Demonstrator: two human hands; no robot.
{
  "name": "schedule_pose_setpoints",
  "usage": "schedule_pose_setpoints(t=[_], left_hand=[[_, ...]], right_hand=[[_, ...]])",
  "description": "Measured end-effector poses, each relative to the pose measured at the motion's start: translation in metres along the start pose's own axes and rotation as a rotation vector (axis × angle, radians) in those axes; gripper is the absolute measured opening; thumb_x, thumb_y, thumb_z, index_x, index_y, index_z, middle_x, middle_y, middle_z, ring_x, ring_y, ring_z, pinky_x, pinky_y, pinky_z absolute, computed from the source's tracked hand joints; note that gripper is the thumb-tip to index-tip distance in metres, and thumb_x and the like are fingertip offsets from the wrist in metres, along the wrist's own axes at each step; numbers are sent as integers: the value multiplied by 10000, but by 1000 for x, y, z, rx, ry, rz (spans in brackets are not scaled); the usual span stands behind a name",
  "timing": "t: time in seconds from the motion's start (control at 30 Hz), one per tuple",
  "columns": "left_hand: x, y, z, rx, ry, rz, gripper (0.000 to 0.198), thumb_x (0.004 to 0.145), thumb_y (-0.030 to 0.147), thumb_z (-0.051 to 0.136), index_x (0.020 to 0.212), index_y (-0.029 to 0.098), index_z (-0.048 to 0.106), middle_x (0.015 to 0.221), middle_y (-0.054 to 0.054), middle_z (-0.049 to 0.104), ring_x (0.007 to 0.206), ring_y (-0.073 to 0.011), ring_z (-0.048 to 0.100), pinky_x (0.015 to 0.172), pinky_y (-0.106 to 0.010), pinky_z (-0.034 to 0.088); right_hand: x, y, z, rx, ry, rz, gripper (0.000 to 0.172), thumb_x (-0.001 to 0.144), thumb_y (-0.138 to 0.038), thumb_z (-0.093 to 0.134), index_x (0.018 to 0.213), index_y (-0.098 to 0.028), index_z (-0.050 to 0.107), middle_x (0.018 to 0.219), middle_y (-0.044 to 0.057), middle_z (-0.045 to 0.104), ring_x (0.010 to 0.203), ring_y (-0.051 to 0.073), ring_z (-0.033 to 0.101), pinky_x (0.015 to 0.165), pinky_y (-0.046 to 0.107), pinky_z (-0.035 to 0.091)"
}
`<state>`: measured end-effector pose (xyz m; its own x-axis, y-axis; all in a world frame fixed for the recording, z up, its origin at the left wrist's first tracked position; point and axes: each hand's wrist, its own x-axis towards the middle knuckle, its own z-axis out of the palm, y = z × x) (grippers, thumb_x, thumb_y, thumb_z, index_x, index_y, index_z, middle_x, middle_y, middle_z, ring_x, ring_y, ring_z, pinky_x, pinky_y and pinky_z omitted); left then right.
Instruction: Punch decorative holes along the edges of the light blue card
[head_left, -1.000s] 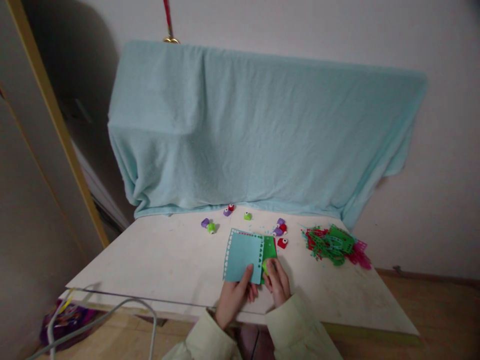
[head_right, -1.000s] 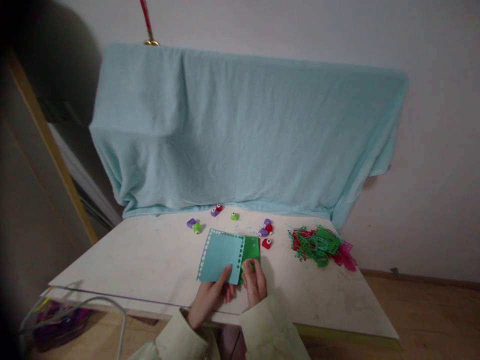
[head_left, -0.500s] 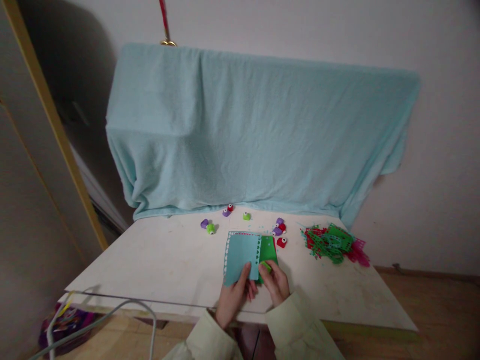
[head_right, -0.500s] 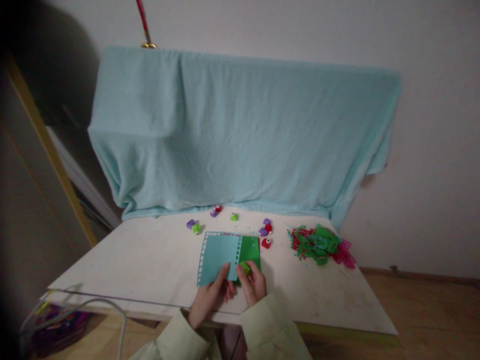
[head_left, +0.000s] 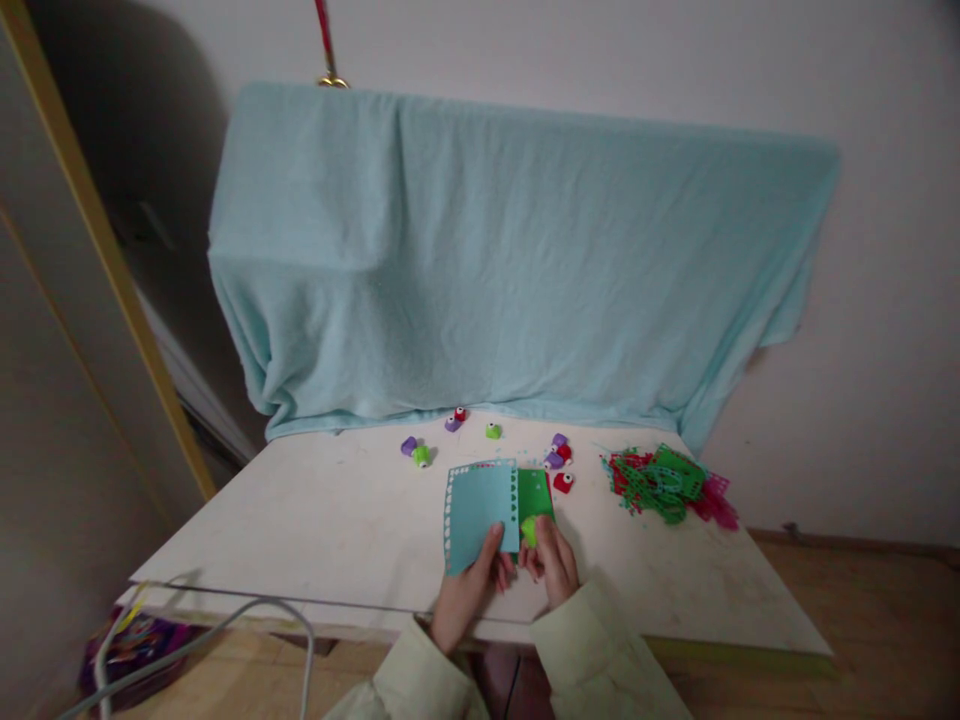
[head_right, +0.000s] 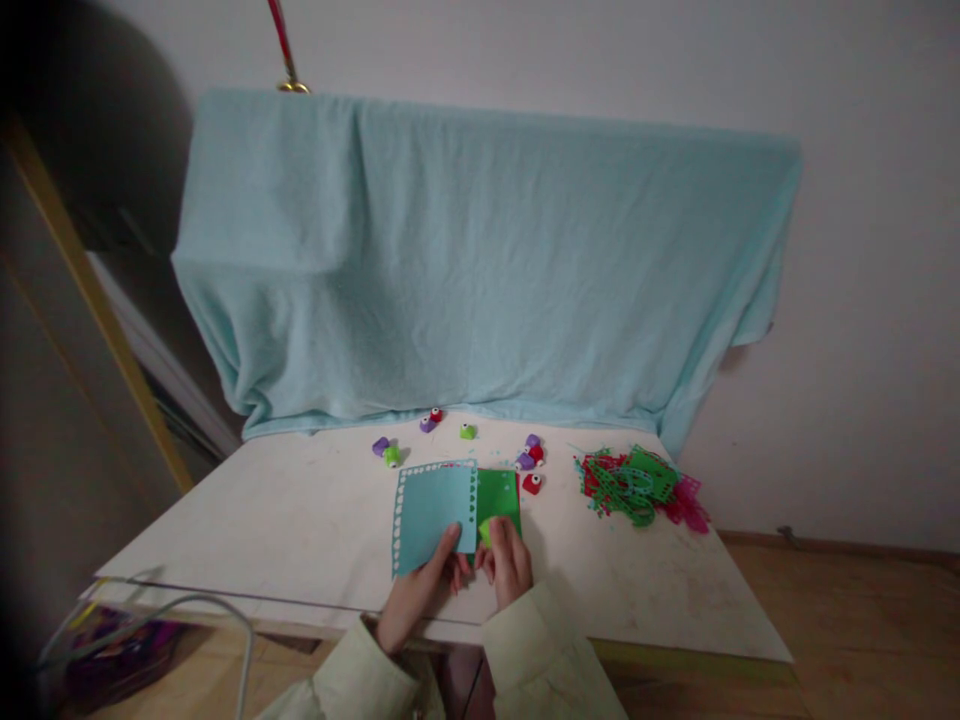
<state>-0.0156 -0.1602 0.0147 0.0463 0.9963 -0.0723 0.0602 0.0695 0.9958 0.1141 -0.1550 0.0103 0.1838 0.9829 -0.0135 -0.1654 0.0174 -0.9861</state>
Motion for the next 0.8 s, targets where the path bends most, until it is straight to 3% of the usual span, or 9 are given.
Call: schedule_pose_setpoints(t=[0.23, 0.43, 0.67, 0.8], left_hand=[[-4, 16, -1, 41, -84, -40, 542, 847, 614, 404, 576, 193, 612, 554, -16, 610, 565, -159, 575, 740, -269, 468], [0, 6, 2, -16, -150, -38, 576, 884, 581, 370, 572, 172, 629, 532, -24, 586, 537, -157, 560, 682, -276, 465], [1, -5, 4, -60, -88, -3, 520, 874, 551, 432, 594, 159, 627, 564, -29, 622, 547, -158, 576, 668, -271, 468], [0, 0, 5, -89, -56, -24, 533, 875, 560, 421, 582, 164, 623, 564, -29, 621, 559, -159, 584, 671, -268, 471]], right_hand=[[1, 1, 1, -5, 30, 30, 538, 722, -728, 525, 613, -202, 511, 427, -44, 409, 358, 90, 318, 370, 242, 200], [-1, -2, 3, 6, 12, 31, 500, 759, -685, 519, 654, -196, 503, 447, -51, 416, 376, 83, 330, 371, 217, 199], [-1, -5, 4, -84, 3, -37, 459, 701, -628, 626, 768, -176, 574, 452, -65, 415, 389, 77, 308, 367, 206, 199], [-2, -5, 5, -63, 3, -58, 441, 651, -595, 684, 727, -175, 572, 523, -46, 448, 462, 94, 385, 420, 213, 283]])
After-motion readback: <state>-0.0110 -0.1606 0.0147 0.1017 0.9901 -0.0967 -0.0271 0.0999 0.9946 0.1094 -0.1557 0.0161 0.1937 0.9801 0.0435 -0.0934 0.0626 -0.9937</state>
